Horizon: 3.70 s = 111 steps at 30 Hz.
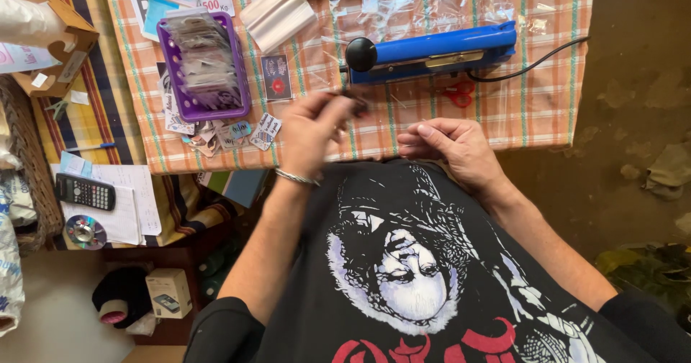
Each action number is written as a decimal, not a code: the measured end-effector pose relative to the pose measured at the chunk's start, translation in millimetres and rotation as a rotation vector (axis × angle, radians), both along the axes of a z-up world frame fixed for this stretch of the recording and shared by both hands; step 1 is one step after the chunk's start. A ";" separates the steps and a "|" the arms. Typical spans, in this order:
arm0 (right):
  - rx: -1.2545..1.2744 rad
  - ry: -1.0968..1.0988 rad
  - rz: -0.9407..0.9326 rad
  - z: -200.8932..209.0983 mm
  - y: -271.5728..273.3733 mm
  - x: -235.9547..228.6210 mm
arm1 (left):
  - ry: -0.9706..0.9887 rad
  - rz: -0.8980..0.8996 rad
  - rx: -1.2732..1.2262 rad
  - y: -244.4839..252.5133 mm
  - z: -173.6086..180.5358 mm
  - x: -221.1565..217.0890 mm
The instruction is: The person prepares stickers by placing them into small plastic bags, using a heat sealer to close the bags, and cutting the excess plastic with shears.
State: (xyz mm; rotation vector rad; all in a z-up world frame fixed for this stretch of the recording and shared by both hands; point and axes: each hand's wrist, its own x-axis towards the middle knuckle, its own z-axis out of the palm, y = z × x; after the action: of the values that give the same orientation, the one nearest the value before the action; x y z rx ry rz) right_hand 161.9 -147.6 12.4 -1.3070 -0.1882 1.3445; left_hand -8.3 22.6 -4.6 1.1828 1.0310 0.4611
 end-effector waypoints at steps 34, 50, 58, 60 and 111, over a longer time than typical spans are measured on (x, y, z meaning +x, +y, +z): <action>-0.046 0.020 0.078 -28.0 3.6 -6.7 | 0.115 0.269 -0.276 -0.1 -158.0 -88.6; -0.113 -0.035 0.153 -40.1 22.8 -25.7 | 0.129 0.292 -0.278 7.5 -169.0 -114.8; -0.223 -0.051 0.124 -65.1 49.7 -42.8 | 0.139 0.178 -0.220 21.7 -177.9 -121.0; -0.224 -0.090 0.158 -77.6 60.2 -46.8 | 0.139 0.148 -0.186 28.2 -168.9 -115.1; -0.017 -0.196 0.021 -18.6 2.9 0.7 | -0.151 0.154 -0.432 -55.8 -27.1 3.7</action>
State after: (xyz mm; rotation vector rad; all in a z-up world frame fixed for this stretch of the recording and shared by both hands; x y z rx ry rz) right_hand 162.6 -144.7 -6.2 -1.4553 -0.3266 1.2372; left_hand -4.6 -33.1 -31.6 0.6776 1.0307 0.4146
